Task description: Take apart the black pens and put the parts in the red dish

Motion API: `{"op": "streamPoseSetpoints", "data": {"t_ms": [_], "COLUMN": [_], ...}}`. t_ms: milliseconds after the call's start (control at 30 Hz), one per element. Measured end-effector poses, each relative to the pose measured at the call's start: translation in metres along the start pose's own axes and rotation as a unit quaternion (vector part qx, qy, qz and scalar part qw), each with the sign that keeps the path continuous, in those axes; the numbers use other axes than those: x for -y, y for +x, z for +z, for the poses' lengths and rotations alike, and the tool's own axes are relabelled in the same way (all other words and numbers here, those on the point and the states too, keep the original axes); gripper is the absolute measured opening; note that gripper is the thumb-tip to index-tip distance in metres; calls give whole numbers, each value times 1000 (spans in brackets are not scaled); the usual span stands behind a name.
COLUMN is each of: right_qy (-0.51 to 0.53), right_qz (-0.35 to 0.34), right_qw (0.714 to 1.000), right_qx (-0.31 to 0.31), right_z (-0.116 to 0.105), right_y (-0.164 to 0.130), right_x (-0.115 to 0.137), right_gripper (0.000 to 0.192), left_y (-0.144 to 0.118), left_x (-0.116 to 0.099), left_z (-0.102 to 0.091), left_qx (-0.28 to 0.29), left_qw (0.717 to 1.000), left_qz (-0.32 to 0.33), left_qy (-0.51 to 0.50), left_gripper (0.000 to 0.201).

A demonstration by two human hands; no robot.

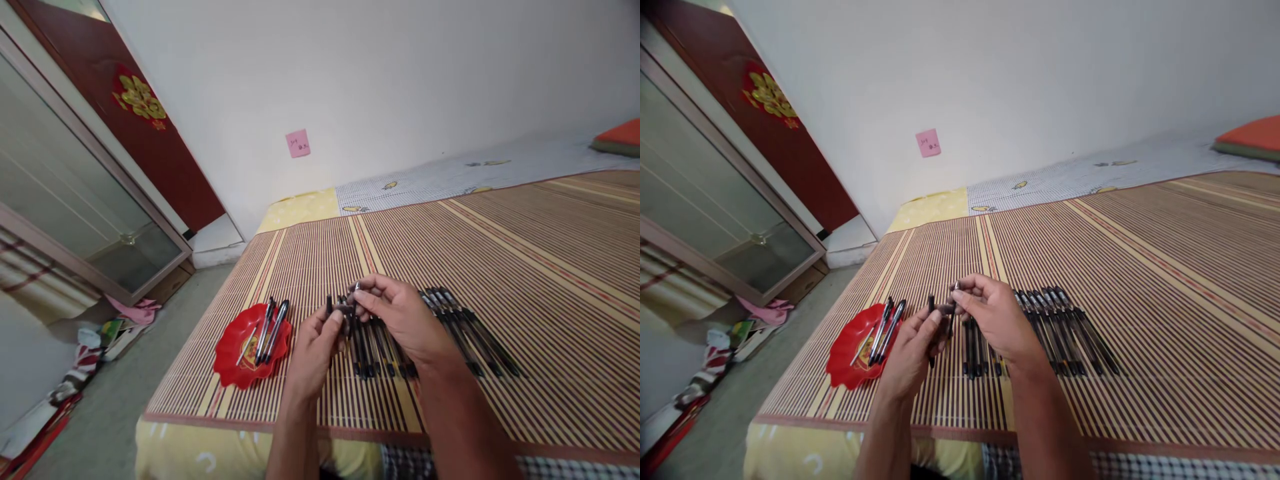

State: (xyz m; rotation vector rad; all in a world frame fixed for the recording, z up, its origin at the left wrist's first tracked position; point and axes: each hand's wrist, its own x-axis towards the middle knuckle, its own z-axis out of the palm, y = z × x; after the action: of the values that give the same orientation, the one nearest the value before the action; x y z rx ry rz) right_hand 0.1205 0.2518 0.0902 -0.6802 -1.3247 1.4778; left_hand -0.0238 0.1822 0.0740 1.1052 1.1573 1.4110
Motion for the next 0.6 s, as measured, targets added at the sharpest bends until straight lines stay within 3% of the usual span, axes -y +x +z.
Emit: {"op": "streamPoseSetpoints", "data": {"t_ms": [100,233,467,600], "right_qy": [50,146,209,200], "right_qz": [-24,-77,-154,-155], "right_qw": [994,966,928,931], "right_qx": [-92,-197,-266,-265], "right_z": [-6,-11,-9,-10], "right_y": [2,3,4,4], "right_x": [1,1,7,8], "right_gripper": [21,21,15,14], "left_y": [0,0,0,0], "left_x": [1,1,-6,-3], "left_z": [-3,-4,-1,-3], "left_qx": [16,41,61,72], "left_qw": [999,997,994,992], "left_qz": [15,12,7,12], "left_qy": [25,62,87,99], "left_gripper": [43,44,40,37]}}
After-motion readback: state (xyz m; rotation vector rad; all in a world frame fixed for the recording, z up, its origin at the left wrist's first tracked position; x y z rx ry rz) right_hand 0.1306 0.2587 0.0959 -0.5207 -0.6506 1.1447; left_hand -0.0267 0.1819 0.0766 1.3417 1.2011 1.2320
